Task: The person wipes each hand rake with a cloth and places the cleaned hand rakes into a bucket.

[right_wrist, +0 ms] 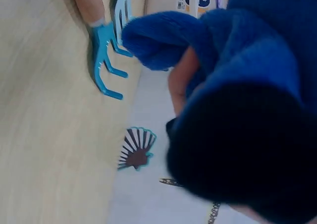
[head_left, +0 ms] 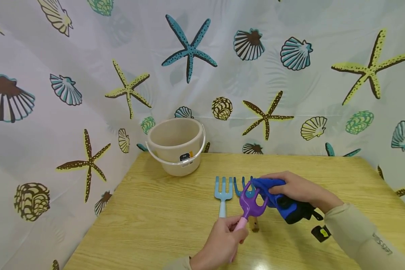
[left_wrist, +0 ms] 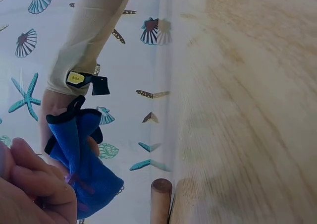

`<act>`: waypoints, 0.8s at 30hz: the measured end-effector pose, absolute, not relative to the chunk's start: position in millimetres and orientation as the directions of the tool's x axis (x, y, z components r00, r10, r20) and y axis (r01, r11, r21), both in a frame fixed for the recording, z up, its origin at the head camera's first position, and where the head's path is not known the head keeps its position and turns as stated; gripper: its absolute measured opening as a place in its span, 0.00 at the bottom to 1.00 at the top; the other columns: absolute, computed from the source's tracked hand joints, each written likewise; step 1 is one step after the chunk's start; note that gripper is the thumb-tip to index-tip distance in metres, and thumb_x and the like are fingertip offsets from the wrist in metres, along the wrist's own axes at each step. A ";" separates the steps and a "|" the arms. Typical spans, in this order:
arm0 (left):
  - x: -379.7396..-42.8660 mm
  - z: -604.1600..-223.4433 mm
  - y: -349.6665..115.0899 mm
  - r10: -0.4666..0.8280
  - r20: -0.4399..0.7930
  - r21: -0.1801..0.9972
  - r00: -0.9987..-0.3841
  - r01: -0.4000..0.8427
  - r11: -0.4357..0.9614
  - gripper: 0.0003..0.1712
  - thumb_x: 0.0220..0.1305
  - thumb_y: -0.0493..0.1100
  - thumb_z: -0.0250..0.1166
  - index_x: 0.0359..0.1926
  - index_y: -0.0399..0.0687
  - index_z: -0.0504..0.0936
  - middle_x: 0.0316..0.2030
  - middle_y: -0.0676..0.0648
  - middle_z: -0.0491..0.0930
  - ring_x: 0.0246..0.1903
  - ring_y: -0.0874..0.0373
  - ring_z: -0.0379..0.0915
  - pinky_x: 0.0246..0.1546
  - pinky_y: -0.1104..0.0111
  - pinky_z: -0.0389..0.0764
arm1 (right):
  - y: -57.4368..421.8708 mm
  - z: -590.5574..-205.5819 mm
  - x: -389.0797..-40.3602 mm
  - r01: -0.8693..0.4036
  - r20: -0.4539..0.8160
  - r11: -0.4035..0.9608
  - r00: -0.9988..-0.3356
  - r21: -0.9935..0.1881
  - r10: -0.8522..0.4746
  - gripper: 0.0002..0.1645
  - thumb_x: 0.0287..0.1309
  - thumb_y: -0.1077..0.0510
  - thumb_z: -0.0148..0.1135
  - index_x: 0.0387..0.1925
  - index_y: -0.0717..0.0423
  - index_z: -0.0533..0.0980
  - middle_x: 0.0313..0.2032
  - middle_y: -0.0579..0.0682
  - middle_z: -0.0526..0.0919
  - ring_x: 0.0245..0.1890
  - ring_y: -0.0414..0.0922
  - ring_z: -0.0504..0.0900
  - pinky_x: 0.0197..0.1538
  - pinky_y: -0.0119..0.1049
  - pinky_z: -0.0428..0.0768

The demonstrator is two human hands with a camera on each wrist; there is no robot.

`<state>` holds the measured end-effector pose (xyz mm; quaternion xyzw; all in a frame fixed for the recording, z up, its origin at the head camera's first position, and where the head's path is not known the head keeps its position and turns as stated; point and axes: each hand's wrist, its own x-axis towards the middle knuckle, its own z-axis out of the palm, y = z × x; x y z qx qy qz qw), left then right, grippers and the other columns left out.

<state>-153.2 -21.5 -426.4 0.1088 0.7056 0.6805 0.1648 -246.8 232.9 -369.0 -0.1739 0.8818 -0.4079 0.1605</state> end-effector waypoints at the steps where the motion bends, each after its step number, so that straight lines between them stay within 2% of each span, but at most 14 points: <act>1: -153.6 -426.4 -21.2 0.373 -0.088 0.996 -0.924 -0.079 0.039 0.25 0.60 0.37 0.59 0.59 0.38 0.74 0.21 0.51 0.74 0.06 0.63 0.57 0.01 0.79 0.61 | 232.8 -370.8 -246.8 -0.168 -0.135 0.604 -0.896 -0.779 -0.424 0.30 0.62 0.53 0.58 0.66 0.49 0.67 0.48 0.60 0.78 0.32 0.49 0.78 0.32 0.43 0.80; 7: -155.2 -424.4 -20.3 0.346 -0.092 0.992 -0.934 -0.116 -0.049 0.24 0.60 0.37 0.59 0.57 0.34 0.74 0.21 0.50 0.73 0.06 0.62 0.57 0.01 0.77 0.62 | 222.4 -377.8 -239.0 -0.170 -0.055 0.586 -0.937 -0.793 -0.345 0.32 0.65 0.51 0.56 0.68 0.53 0.63 0.54 0.66 0.74 0.38 0.50 0.78 0.37 0.42 0.80; 11: -156.3 -420.0 -20.6 0.312 -0.090 0.988 -0.946 -0.125 -0.094 0.18 0.60 0.37 0.59 0.52 0.36 0.77 0.20 0.50 0.73 0.05 0.62 0.57 0.01 0.76 0.64 | 212.9 -384.5 -230.1 -0.189 0.012 0.608 -0.959 -0.771 -0.283 0.31 0.65 0.52 0.55 0.68 0.52 0.63 0.56 0.65 0.73 0.40 0.51 0.77 0.39 0.46 0.80; 15: -157.6 -414.6 -20.6 0.285 -0.086 0.985 -0.955 -0.124 -0.117 0.16 0.61 0.38 0.60 0.50 0.38 0.78 0.21 0.48 0.73 0.05 0.61 0.58 0.01 0.76 0.66 | 200.4 -393.6 -218.0 -0.264 0.142 0.633 -0.961 -0.728 -0.237 0.32 0.65 0.52 0.55 0.69 0.51 0.62 0.55 0.64 0.74 0.41 0.51 0.77 0.40 0.52 0.82; 19: -157.7 -411.4 -20.1 0.279 -0.087 0.982 -0.956 -0.130 -0.138 0.17 0.61 0.37 0.59 0.51 0.37 0.77 0.21 0.48 0.72 0.05 0.61 0.59 0.01 0.75 0.66 | 187.5 -397.8 -206.0 -0.390 0.364 0.698 -0.911 -0.601 -0.195 0.31 0.63 0.57 0.58 0.67 0.48 0.65 0.50 0.60 0.75 0.39 0.51 0.78 0.36 0.54 0.84; 22: -159.6 -410.2 -20.3 0.258 -0.084 0.978 -0.963 -0.129 -0.164 0.18 0.61 0.36 0.59 0.53 0.35 0.76 0.21 0.48 0.72 0.05 0.61 0.59 0.01 0.76 0.66 | 176.5 -399.1 -195.7 -0.474 0.495 0.767 -0.836 -0.432 -0.238 0.31 0.58 0.59 0.63 0.64 0.47 0.69 0.46 0.58 0.74 0.33 0.50 0.79 0.28 0.48 0.85; 24: -161.7 -409.8 -21.2 0.240 -0.089 0.975 -0.967 -0.134 -0.177 0.20 0.61 0.36 0.59 0.54 0.33 0.74 0.21 0.48 0.71 0.05 0.62 0.59 0.01 0.77 0.66 | 168.7 -401.1 -189.0 -0.516 0.536 0.797 -0.790 -0.315 -0.299 0.32 0.54 0.58 0.65 0.62 0.46 0.70 0.44 0.57 0.74 0.28 0.47 0.79 0.23 0.42 0.85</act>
